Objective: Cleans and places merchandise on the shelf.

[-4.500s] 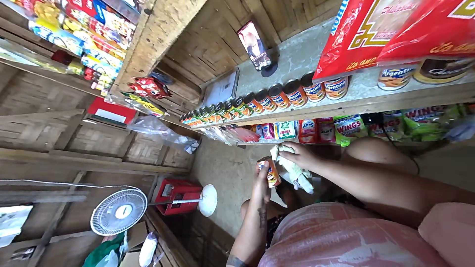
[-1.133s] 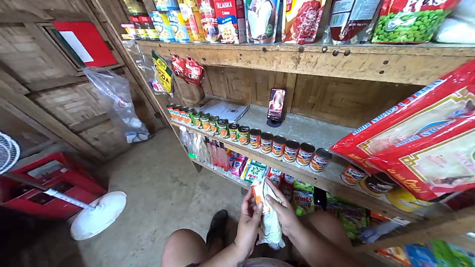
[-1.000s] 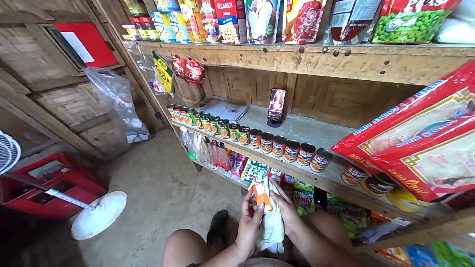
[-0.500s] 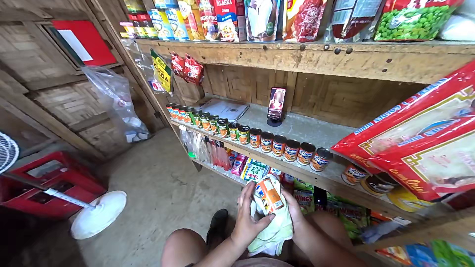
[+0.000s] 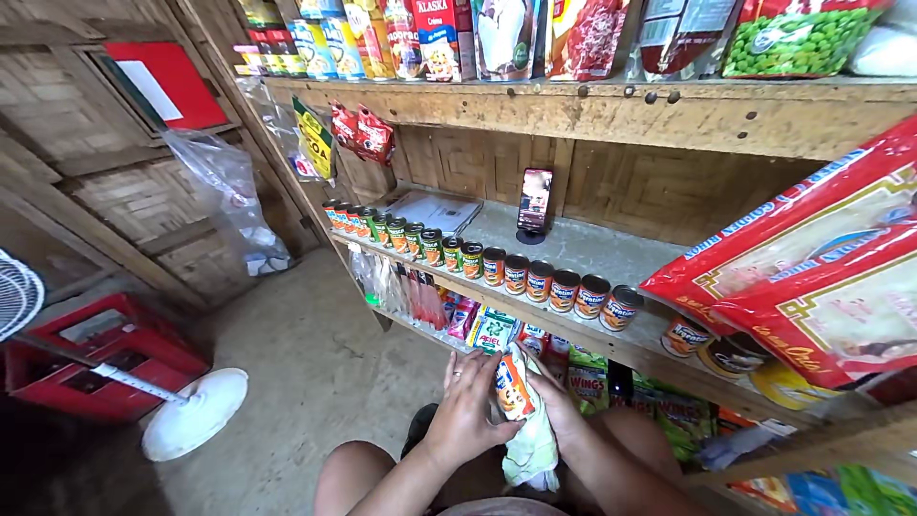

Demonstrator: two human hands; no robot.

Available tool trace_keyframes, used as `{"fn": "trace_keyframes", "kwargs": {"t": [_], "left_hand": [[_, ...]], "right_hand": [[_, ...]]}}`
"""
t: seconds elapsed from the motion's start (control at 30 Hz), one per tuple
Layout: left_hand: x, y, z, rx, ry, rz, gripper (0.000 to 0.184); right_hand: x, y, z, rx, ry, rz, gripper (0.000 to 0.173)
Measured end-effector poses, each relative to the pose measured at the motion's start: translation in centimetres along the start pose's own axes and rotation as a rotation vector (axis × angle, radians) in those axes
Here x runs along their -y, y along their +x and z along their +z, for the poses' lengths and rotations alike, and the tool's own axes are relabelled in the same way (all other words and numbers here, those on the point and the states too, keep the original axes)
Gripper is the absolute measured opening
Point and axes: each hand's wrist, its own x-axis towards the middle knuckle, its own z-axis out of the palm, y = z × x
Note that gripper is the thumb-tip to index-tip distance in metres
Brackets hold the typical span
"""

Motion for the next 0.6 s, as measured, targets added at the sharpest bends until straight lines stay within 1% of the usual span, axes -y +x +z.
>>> {"fn": "trace_keyframes", "kwargs": {"t": [0.03, 0.07, 0.13, 0.23, 0.27, 0.33, 0.4, 0.47, 0.53, 0.6], "left_hand": [[-0.2, 0.2, -0.3, 0.025, 0.032, -0.007, 0.1], [-0.5, 0.3, -0.4, 0.042, 0.039, -0.019, 0.101], [-0.9, 0.5, -0.5, 0.056, -0.019, -0.056, 0.106], [-0.9, 0.2, 0.1, 0.041, -0.126, -0.086, 0.121], [-0.9, 0.0, 0.4, 0.035, -0.15, -0.097, 0.124], [-1.0, -0.3, 0.7, 0.002, -0.181, -0.115, 0.12], [-0.8, -0.5, 1.0, -0.041, -0.196, -0.106, 0.11], [-0.6, -0.6, 1.0, -0.045, -0.195, -0.1, 0.104], [-0.5, -0.4, 0.8, -0.031, -0.173, -0.099, 0.102], [-0.4, -0.2, 0.5, -0.005, -0.133, -0.099, 0.1]], "right_hand": [[0.0, 0.0, 0.1, -0.021, 0.015, 0.02, 0.054], [-0.1, -0.2, 0.4, -0.078, 0.042, 0.054, 0.049], [0.1, -0.5, 0.7, -0.153, 0.137, 0.113, 0.037], [0.0, -0.7, 0.5, -0.105, 0.335, 0.113, 0.034], [0.0, -0.7, 0.4, -0.074, 0.385, 0.103, 0.034], [-0.1, -0.7, 0.1, -0.03, 0.441, 0.079, 0.033], [-0.2, -0.7, -0.2, -0.019, 0.43, 0.072, 0.033], [-0.1, -0.7, -0.1, -0.017, 0.412, 0.083, 0.034], [-0.1, -0.7, 0.0, -0.04, 0.352, 0.08, 0.034], [-0.1, -0.6, 0.1, -0.084, 0.235, 0.066, 0.038]]}}
